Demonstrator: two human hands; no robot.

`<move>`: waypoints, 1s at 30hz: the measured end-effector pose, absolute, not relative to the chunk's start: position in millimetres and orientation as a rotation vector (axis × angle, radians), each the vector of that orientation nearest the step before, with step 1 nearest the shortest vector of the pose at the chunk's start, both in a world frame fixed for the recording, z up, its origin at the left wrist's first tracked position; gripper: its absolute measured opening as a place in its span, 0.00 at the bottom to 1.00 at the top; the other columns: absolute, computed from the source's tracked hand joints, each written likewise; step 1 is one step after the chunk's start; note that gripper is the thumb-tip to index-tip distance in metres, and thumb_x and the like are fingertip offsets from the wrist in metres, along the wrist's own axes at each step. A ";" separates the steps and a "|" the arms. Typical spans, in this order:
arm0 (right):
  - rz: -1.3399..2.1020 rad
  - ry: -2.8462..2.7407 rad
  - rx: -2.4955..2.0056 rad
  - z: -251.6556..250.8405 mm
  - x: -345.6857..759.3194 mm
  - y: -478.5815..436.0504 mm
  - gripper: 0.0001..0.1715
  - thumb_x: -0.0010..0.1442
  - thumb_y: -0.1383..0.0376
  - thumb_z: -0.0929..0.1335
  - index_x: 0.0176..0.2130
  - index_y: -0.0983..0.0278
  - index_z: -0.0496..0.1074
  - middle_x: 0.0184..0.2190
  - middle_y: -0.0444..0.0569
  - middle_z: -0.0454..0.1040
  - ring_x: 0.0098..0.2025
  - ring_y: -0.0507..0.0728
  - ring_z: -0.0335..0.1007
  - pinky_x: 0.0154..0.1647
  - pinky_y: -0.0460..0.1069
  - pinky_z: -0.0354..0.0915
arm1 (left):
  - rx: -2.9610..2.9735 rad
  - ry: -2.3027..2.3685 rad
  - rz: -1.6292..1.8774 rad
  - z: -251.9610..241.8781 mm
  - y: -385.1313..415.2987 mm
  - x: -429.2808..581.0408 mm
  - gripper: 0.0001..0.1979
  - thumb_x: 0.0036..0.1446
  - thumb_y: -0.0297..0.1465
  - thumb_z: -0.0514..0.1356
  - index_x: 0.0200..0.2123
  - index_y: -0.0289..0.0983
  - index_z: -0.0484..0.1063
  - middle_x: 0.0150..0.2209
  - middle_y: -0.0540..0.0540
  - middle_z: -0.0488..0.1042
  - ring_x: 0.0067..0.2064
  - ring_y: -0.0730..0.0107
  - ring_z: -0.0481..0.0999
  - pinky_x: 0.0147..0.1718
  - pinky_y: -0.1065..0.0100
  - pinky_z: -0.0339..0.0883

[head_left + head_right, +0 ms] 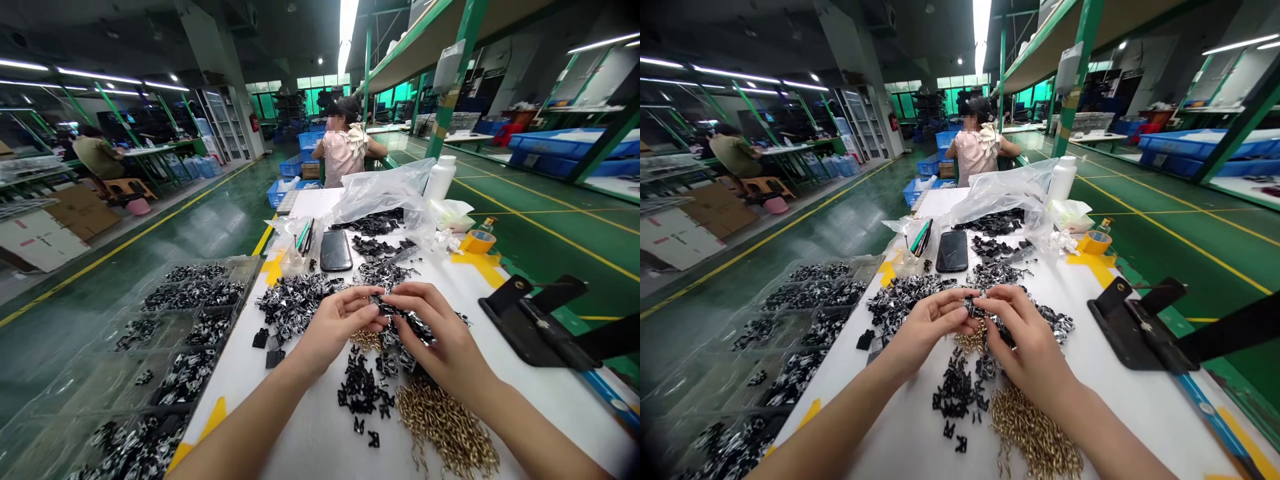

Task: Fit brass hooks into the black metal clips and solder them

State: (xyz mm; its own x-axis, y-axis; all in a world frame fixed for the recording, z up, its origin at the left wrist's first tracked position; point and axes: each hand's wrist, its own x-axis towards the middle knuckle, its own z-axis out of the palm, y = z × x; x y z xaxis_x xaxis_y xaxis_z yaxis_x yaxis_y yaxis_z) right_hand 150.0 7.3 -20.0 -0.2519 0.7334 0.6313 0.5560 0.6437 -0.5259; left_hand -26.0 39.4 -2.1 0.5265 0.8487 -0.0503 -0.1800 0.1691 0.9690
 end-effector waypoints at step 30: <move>0.016 -1.940 -0.945 -14.1 155.2 9.5 0.15 0.57 0.75 0.64 0.44 0.65 0.67 0.40 0.51 0.69 0.45 0.58 0.62 0.44 0.56 0.63 | 1.593 0.825 0.958 -0.3 31.9 -22.5 0.13 0.57 0.31 0.58 0.46 0.41 0.69 0.46 0.45 0.71 0.47 0.67 0.70 0.44 0.68 0.68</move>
State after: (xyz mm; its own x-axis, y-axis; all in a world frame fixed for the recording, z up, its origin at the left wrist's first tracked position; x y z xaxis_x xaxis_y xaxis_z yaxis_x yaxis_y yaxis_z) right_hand 155.2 9.5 -14.1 -0.2563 0.6181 0.7432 0.6059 0.7017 -0.3747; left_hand -22.5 31.9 -0.3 0.4413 0.8809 0.1708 0.0383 -0.2087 0.9772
